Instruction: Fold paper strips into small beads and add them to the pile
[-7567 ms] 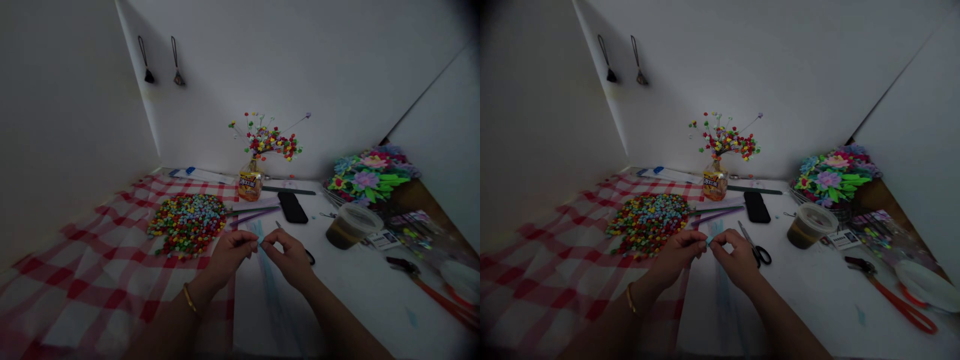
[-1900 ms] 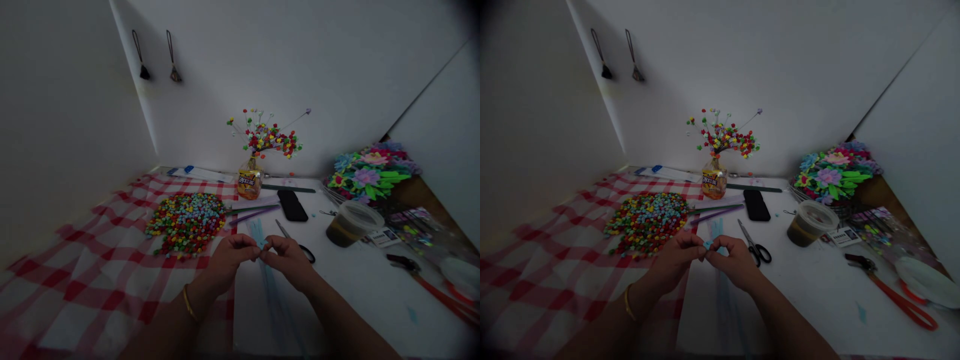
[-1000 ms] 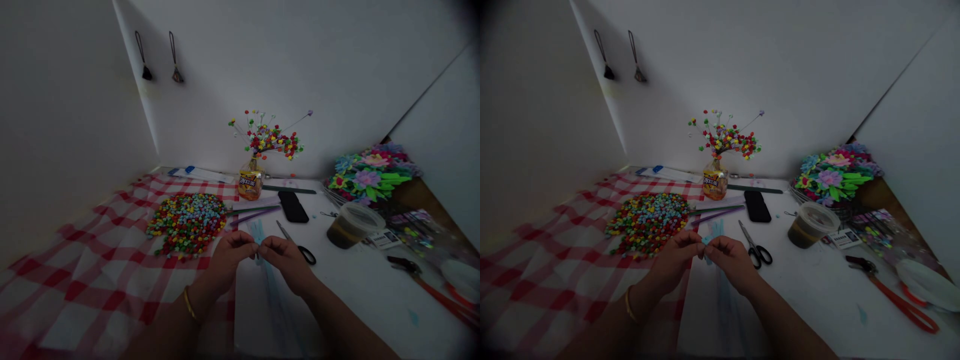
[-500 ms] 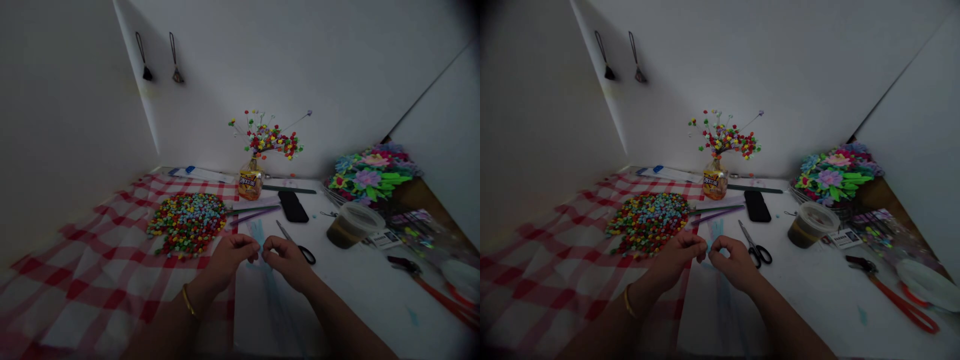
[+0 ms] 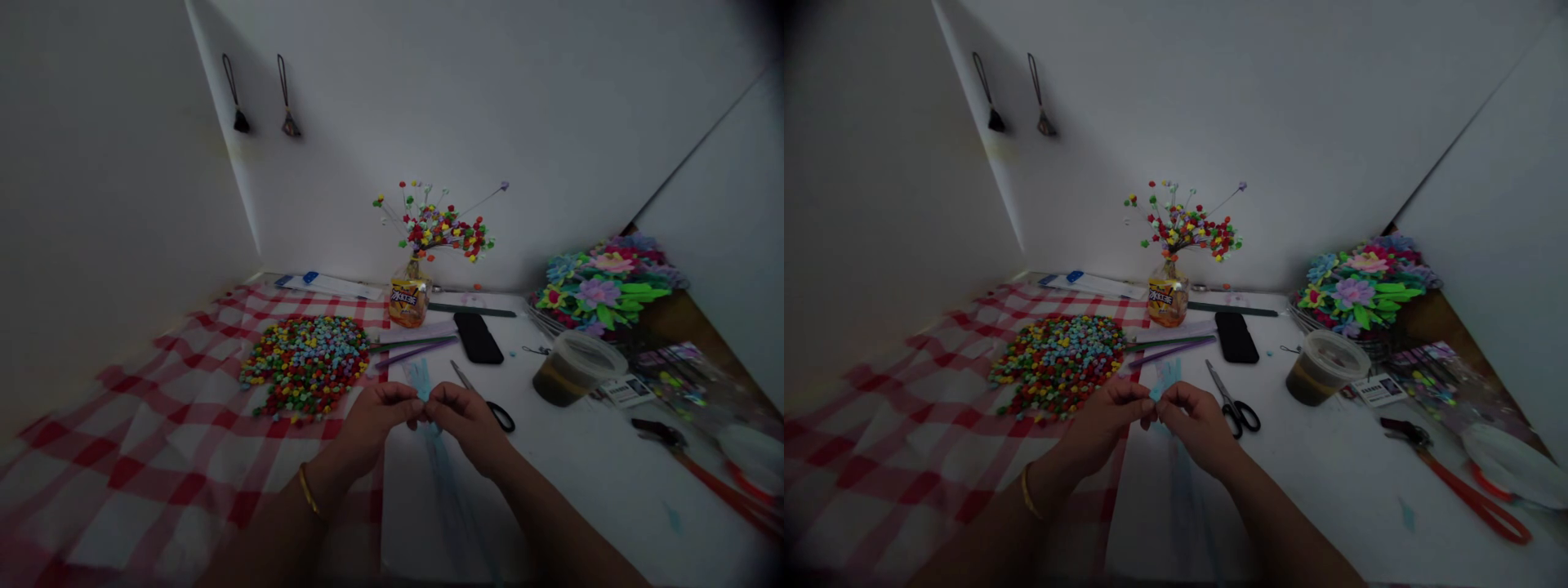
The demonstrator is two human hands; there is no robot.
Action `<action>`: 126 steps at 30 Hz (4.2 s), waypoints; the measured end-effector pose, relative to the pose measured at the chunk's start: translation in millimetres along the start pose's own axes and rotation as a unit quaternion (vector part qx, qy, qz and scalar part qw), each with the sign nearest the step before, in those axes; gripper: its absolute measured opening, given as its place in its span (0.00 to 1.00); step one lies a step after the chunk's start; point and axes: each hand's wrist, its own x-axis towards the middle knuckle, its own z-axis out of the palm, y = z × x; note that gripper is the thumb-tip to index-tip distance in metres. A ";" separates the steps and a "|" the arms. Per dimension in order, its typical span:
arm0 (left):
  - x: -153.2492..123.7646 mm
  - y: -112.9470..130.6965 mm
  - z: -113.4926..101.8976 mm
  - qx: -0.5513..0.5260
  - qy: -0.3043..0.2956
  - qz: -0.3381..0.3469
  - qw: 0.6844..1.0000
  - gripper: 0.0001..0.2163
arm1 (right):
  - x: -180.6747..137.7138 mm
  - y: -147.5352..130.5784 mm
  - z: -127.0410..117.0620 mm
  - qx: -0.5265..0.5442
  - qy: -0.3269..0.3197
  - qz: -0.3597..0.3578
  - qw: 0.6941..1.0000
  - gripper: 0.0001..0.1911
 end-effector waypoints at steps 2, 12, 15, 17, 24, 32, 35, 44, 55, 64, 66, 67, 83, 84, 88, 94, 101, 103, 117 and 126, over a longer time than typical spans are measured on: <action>-0.3 -0.5 0.7 -0.012 -0.002 0.000 1.000 0.04 | -0.3 -0.2 -0.2 -0.016 -0.005 -0.004 1.000 0.07; -1.4 -3.5 2.5 -0.019 0.013 -0.003 1.000 0.03 | 0.5 3.1 -3.8 -0.019 -0.028 -0.007 0.999 0.07; -1.5 -1.2 3.6 -0.001 0.037 0.007 0.999 0.03 | 0.2 4.3 -3.8 -0.024 -0.020 -0.004 1.000 0.07; -1.6 0.9 3.9 0.016 0.059 0.016 0.998 0.03 | 0.1 4.1 -3.4 -0.027 0.007 -0.017 0.999 0.06; -3.1 3.3 4.2 0.085 0.063 0.017 0.994 0.03 | 0.8 2.7 -2.3 -0.043 0.078 -0.028 0.996 0.09; -2.4 2.6 4.1 0.053 0.071 0.021 0.996 0.03 | -0.9 7.0 1.0 -0.044 0.058 -0.051 0.996 0.09; -0.9 0.4 3.2 0.025 0.067 0.037 0.997 0.03 | -0.3 6.3 2.7 -0.002 0.044 -0.027 0.999 0.10; -0.9 -1.7 0.4 -0.018 0.008 0.018 1.000 0.03 | -1.8 -6.1 2.6 0.053 0.017 0.024 0.998 0.06; -2.5 0.9 2.4 0.029 0.050 0.026 0.998 0.06 | -2.2 -3.2 2.9 0.021 0.030 -0.016 0.999 0.06; -2.8 0.5 0.9 0.010 0.003 0.000 1.000 0.05 | -0.2 2.6 0.4 0.010 0.063 -0.041 0.997 0.07; -2.5 -1.1 -0.1 0.005 0.000 0.004 1.000 0.06 | -0.5 3.0 0.2 -0.022 0.068 -0.074 0.995 0.05; -2.3 -2.1 -0.4 0.000 0.001 0.005 1.000 0.07 | -0.7 2.7 0.2 -0.053 0.072 -0.098 0.991 0.04; 0.6 -5.7 -3.2 -0.050 -0.022 0.002 0.998 0.04 | 1.4 -0.2 -7.2 -0.339 0.066 -0.407 0.846 0.08; 0.5 -5.5 -3.2 -0.042 -0.018 0.002 0.999 0.04 | 0.7 -0.5 -6.7 -0.322 0.067 -0.387 0.861 0.07; 0.6 -1.7 -1.4 -0.001 0.019 0.012 1.000 0.04 | -2.1 -0.1 -6.1 -0.211 0.061 -0.235 0.947 0.07; -0.8 3.0 4.3 0.075 0.043 -0.011 0.996 0.03 | -1.0 0.5 -5.5 -0.157 0.074 -0.088 0.981 0.05; -2.1 1.1 2.4 0.041 0.037 0.005 0.998 0.04 | 0.3 0.6 -5.7 -0.099 0.058 -0.060 0.992 0.08; -0.8 0.2 -0.1 0.008 0.042 0.016 0.999 0.06 | 0.5 1.2 -6.1 -0.160 0.077 -0.093 0.980 0.06; -2.4 6.5 1.4 0.129 0.033 0.003 0.991 0.03 | -1.1 -2.6 -7.6 -0.204 0.075 -0.223 0.950 0.04; -4.4 4.2 -1.6 0.159 -0.008 0.007 0.987 0.04 | -0.4 -3.0 -6.7 -0.022 0.028 0.017 0.999 0.06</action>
